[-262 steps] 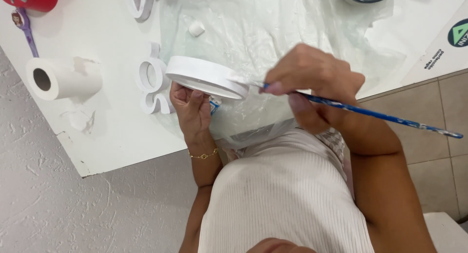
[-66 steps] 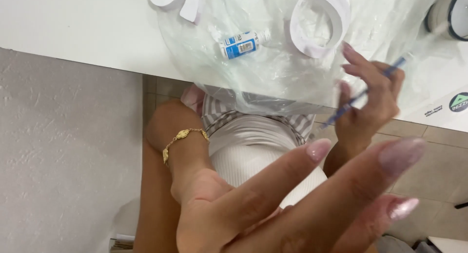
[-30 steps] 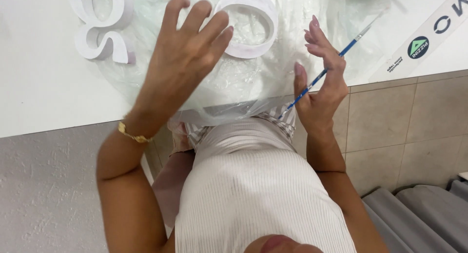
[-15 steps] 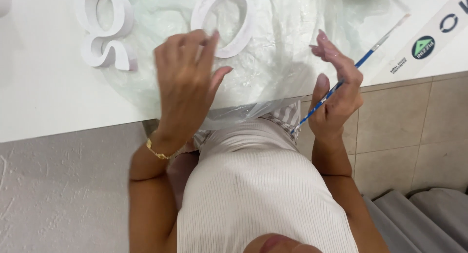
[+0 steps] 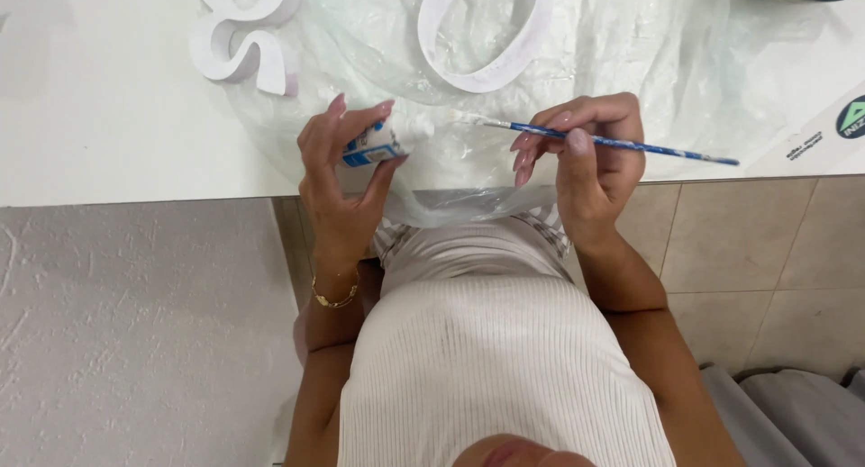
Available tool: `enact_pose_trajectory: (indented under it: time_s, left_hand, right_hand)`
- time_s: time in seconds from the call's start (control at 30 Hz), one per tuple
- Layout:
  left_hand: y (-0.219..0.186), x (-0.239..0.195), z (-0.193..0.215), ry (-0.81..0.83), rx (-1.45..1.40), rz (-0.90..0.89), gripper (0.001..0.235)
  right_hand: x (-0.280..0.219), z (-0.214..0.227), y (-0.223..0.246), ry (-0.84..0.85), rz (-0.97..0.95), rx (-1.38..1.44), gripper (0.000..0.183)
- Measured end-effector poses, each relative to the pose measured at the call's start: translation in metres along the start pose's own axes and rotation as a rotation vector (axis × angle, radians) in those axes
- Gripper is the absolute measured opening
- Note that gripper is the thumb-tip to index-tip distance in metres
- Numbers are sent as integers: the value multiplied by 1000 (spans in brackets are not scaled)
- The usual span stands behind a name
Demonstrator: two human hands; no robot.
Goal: The person paints a white foam letter 'O' with white paint using a blue paintbrush. They dip the brush into a small bottle of paint and apply it to the letter's surface, rotating the object to cover different areas. The person briefly touches their face before resuming the painting task.
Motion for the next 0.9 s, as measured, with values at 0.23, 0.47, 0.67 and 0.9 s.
enact_pose_trajectory:
  time_s: [0.23,0.47,0.67,0.9]
  left_hand:
    - [2,-4,6,-88,-335,-101,76]
    - [-6,-2,2,-86,-249,-188,64]
    - [-8,-1,6,-119,-172,-245,59]
    - [9,-3,9,-164,108,-195,70]
  right_hand:
    - [-12,-16,13,48,262,19,20]
    - [-8,-20,8,113,196,40,17]
    - [-1,-17,-11,93,37,180,20]
    - [-1,10,-26,-32,-80,233,20]
Point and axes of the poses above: each hand's wrist, its own x-axis towards the middle knuckle, its own z-axis out of the back of the hand, y = z × x, the point moved 6 cm from there along x, towards the middle knuckle, and after that the axes turned 11 degrees about -x, right-handed, at the moved point
